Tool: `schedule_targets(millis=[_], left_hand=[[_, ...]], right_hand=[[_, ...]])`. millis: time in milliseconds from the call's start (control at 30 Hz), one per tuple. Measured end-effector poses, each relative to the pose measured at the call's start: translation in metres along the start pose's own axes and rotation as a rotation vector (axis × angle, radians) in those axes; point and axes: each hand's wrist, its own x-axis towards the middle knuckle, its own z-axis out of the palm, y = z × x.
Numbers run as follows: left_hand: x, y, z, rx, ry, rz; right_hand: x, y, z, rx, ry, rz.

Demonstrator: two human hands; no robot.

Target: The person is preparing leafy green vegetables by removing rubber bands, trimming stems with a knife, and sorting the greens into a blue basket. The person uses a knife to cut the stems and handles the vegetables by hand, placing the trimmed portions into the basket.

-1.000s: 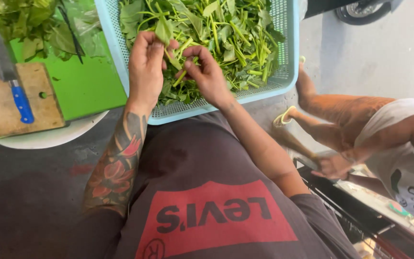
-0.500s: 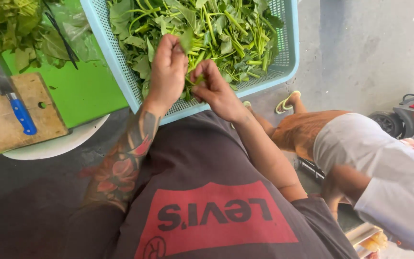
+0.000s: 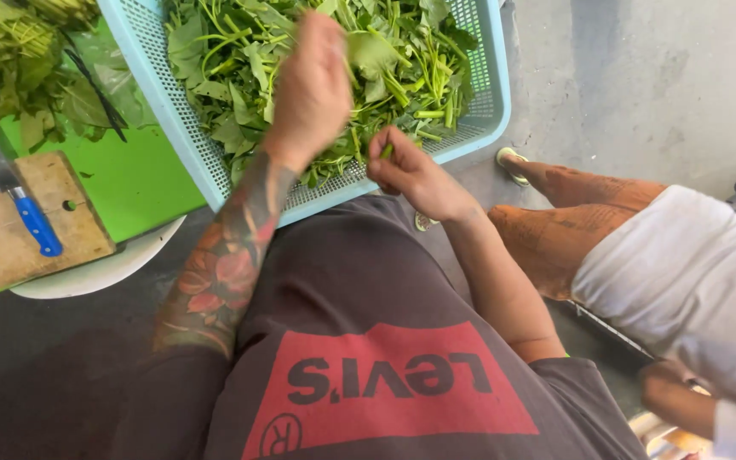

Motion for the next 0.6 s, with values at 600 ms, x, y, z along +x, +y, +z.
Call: schedule_targets(millis=[600], left_hand=[[-0.005, -0.003, -0.014, 0.212, -0.24, -0.064]], right_hand=[[0.037, 0.012, -0.073, -1.196, 0.531, -0.117]])
